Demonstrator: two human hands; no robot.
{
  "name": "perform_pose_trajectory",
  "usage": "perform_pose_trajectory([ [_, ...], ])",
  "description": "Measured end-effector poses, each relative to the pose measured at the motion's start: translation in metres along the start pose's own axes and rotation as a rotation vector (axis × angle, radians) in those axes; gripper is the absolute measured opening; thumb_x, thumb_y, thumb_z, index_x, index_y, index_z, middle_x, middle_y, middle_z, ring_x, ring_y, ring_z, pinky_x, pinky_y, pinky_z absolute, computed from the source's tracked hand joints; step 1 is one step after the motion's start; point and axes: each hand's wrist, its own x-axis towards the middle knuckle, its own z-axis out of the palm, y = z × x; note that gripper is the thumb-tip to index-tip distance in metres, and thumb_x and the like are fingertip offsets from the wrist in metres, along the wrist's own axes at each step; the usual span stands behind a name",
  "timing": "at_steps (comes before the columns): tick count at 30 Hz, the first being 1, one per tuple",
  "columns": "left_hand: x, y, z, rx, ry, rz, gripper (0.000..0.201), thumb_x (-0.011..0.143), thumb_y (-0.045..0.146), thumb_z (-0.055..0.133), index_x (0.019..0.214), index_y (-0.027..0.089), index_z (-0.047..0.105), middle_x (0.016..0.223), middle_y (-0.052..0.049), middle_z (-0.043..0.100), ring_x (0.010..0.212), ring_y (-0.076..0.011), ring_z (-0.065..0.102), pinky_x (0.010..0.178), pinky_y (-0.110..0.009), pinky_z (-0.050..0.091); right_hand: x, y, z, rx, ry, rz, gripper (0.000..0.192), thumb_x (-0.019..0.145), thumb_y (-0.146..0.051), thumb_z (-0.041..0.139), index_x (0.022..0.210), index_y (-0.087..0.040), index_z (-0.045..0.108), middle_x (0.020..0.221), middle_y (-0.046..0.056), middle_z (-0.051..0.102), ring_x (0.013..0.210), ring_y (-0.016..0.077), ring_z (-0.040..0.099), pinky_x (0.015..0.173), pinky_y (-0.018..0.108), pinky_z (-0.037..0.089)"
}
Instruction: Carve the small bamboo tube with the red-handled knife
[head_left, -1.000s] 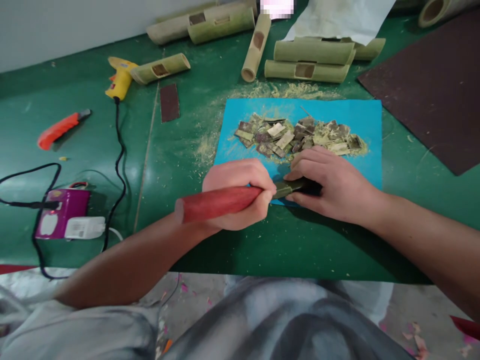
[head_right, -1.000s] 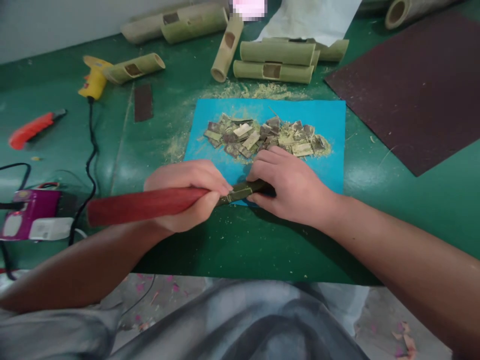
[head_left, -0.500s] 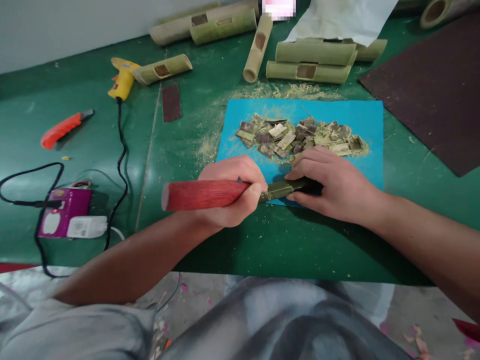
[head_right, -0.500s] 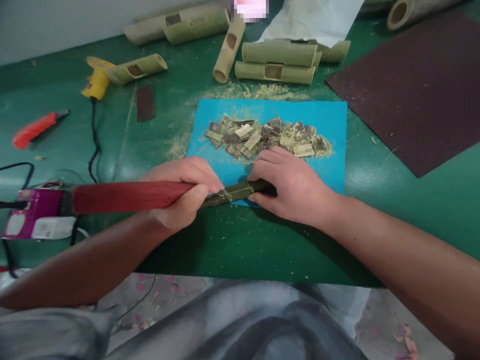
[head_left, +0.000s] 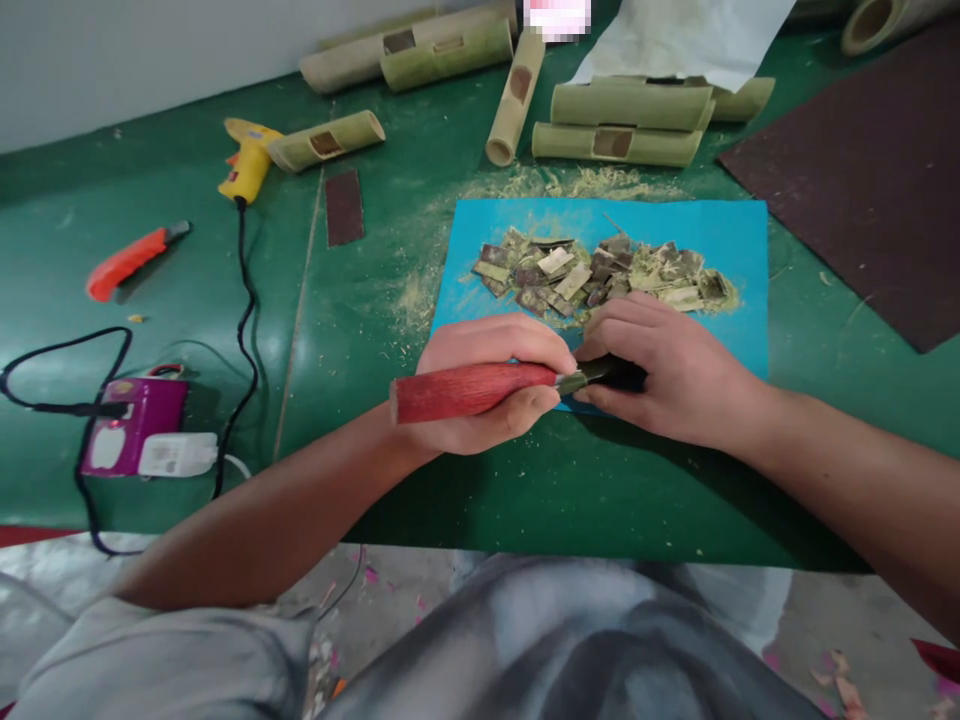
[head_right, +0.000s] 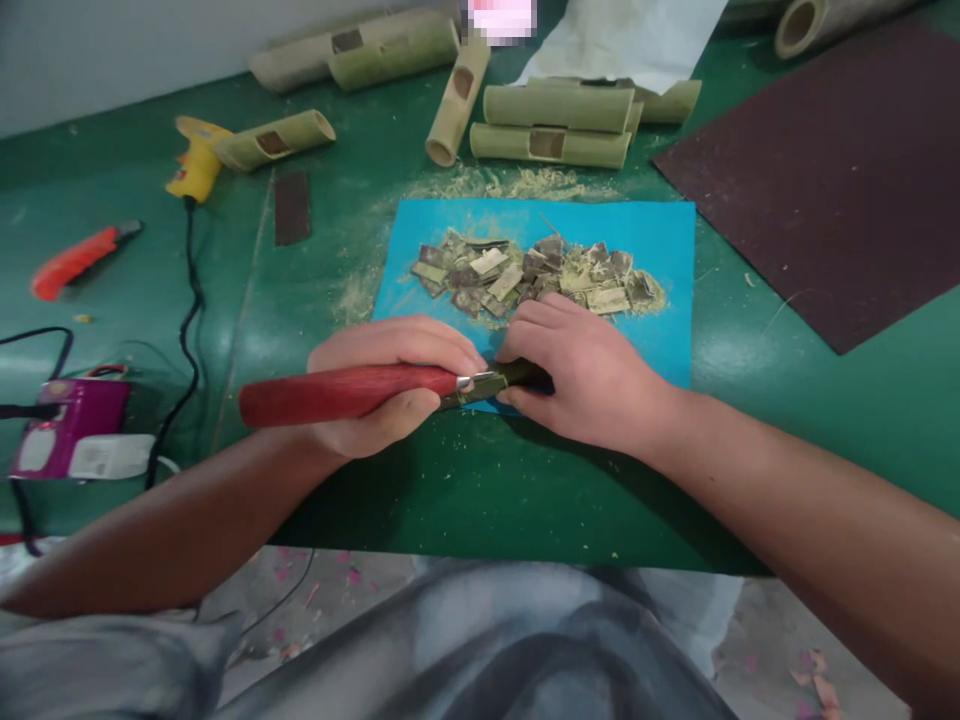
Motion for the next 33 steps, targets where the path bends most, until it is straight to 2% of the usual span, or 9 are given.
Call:
perform_pose_trajectory([
  [9, 0.003, 0.002, 0.004, 0.056, 0.006, 0.014, 0.006, 0.091, 0.027, 0.076, 0.095, 0.023, 0.075, 0.092, -0.004, 0.082, 0.083, -0.0151, 0.078, 0.075, -0.025, 0.064, 0.000, -0.001, 0.000, 0.014, 0.014, -0.002, 0.006, 0.091, -0.028, 0.069, 0.094, -0.024, 0.066, 0.097, 0.009, 0.071, 0.093, 0.0277, 0.064, 0.082, 0.042, 0.047],
  [13, 0.004, 0.006, 0.004, 0.073, 0.026, 0.004, 0.008, 0.090, 0.015, 0.069, 0.089, 0.022, 0.073, 0.084, -0.002, 0.080, 0.074, -0.0129, 0.075, 0.069, -0.024, 0.061, -0.001, 0.000, 0.000, -0.006, 0.024, -0.008, 0.007, 0.091, -0.030, 0.068, 0.094, -0.023, 0.066, 0.098, 0.009, 0.070, 0.094, 0.0281, 0.063, 0.082, 0.043, 0.048],
  [18, 0.000, 0.008, 0.002, 0.049, 0.101, -0.039, 0.015, 0.090, 0.022, 0.066, 0.075, 0.025, 0.068, 0.071, -0.001, 0.076, 0.062, -0.0151, 0.071, 0.058, -0.027, 0.058, -0.001, 0.000, 0.000, -0.016, 0.010, 0.015, 0.009, 0.091, -0.032, 0.069, 0.094, -0.024, 0.065, 0.098, 0.009, 0.070, 0.094, 0.0283, 0.062, 0.082, 0.043, 0.049],
  [24, -0.003, 0.004, 0.002, 0.042, 0.168, 0.004, 0.018, 0.088, 0.024, 0.067, 0.070, 0.024, 0.066, 0.064, -0.001, 0.073, 0.056, -0.0138, 0.067, 0.052, -0.026, 0.054, -0.002, 0.001, 0.001, -0.008, 0.030, 0.008, 0.009, 0.091, -0.031, 0.070, 0.094, -0.023, 0.066, 0.098, 0.009, 0.070, 0.093, 0.0277, 0.062, 0.082, 0.043, 0.048],
  [29, -0.004, -0.001, 0.002, 0.029, 0.239, 0.008, 0.022, 0.090, 0.023, 0.064, 0.068, 0.023, 0.065, 0.064, 0.000, 0.072, 0.055, -0.0127, 0.066, 0.052, -0.026, 0.054, -0.002, 0.002, 0.002, 0.004, 0.054, 0.010, 0.010, 0.089, -0.030, 0.072, 0.095, -0.023, 0.068, 0.099, 0.009, 0.070, 0.094, 0.0284, 0.062, 0.082, 0.043, 0.048],
  [33, -0.009, -0.010, 0.005, -0.009, 0.286, 0.023, 0.020, 0.093, 0.024, 0.065, 0.073, 0.022, 0.069, 0.070, 0.000, 0.075, 0.061, -0.0120, 0.068, 0.058, -0.027, 0.057, -0.001, 0.001, 0.001, -0.012, 0.040, 0.009, 0.011, 0.090, -0.030, 0.072, 0.096, -0.022, 0.068, 0.098, 0.009, 0.070, 0.093, 0.0279, 0.062, 0.081, 0.042, 0.048],
])
